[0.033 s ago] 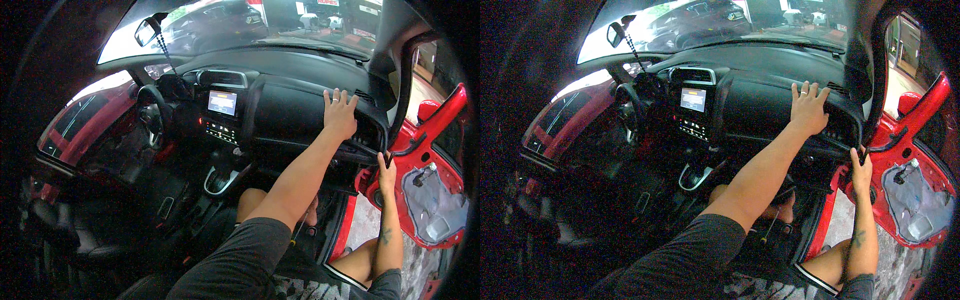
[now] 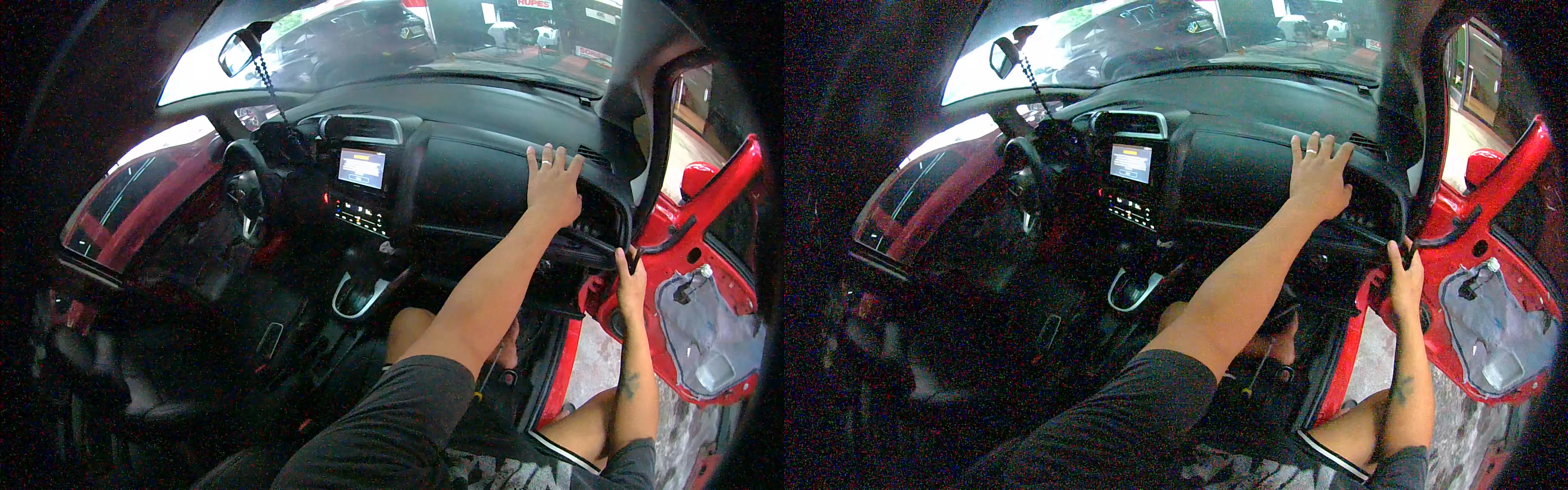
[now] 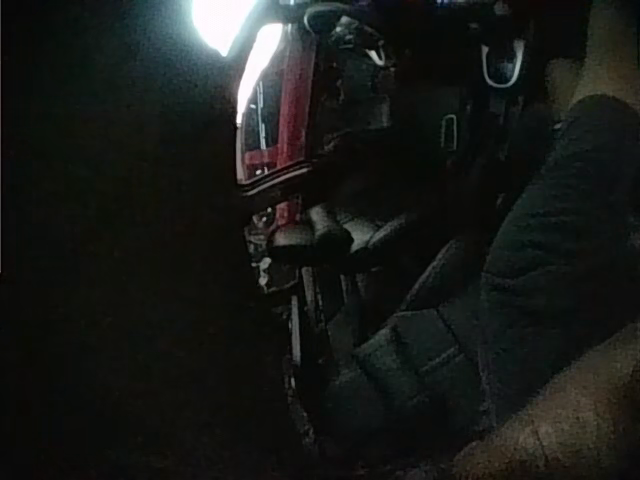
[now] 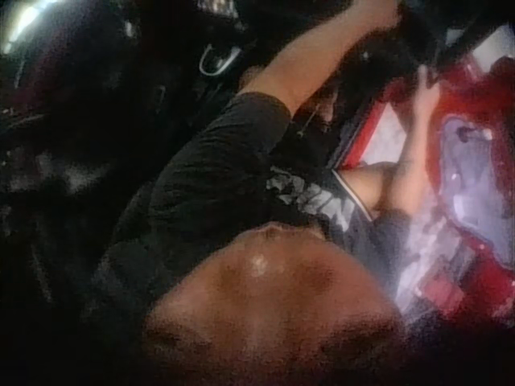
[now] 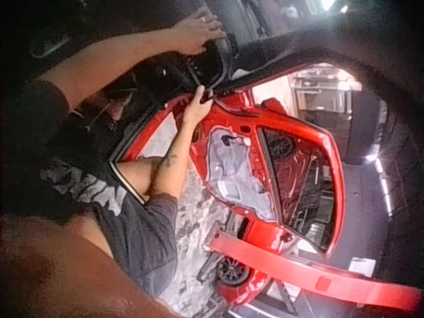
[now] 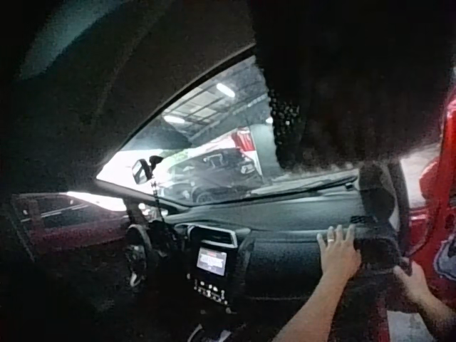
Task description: The person installs a car stereo unit into the dashboard of a red car. They connect the wiring harness, fit the unit into the dashboard opening, and secure the trim bezel and air vent components.
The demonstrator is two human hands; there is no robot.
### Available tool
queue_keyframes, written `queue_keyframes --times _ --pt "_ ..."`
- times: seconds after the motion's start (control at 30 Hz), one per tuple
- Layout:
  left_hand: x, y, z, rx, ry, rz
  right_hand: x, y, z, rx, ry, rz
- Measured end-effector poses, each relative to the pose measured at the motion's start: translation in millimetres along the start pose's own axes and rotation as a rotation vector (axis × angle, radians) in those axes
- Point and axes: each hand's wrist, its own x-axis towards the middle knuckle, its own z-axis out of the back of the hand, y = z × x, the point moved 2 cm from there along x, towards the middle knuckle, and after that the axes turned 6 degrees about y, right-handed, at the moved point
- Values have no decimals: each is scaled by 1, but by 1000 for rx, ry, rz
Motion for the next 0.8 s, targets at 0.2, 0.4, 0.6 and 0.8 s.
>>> queue_keyframes --times 0.2,0.4,0.6,0.8 --pt "-1 0 1 19 10 0 -3 7 0 -7 17 -10" --pt "-1 -2 2 16 14 4 -2 3 2 42 48 -10" --pt "-1 -1 3 33 25 0 -1 6 3 64 91 -8" --pt "-1 -1 1 35 31 9 -4 8 2 15 54 -42"
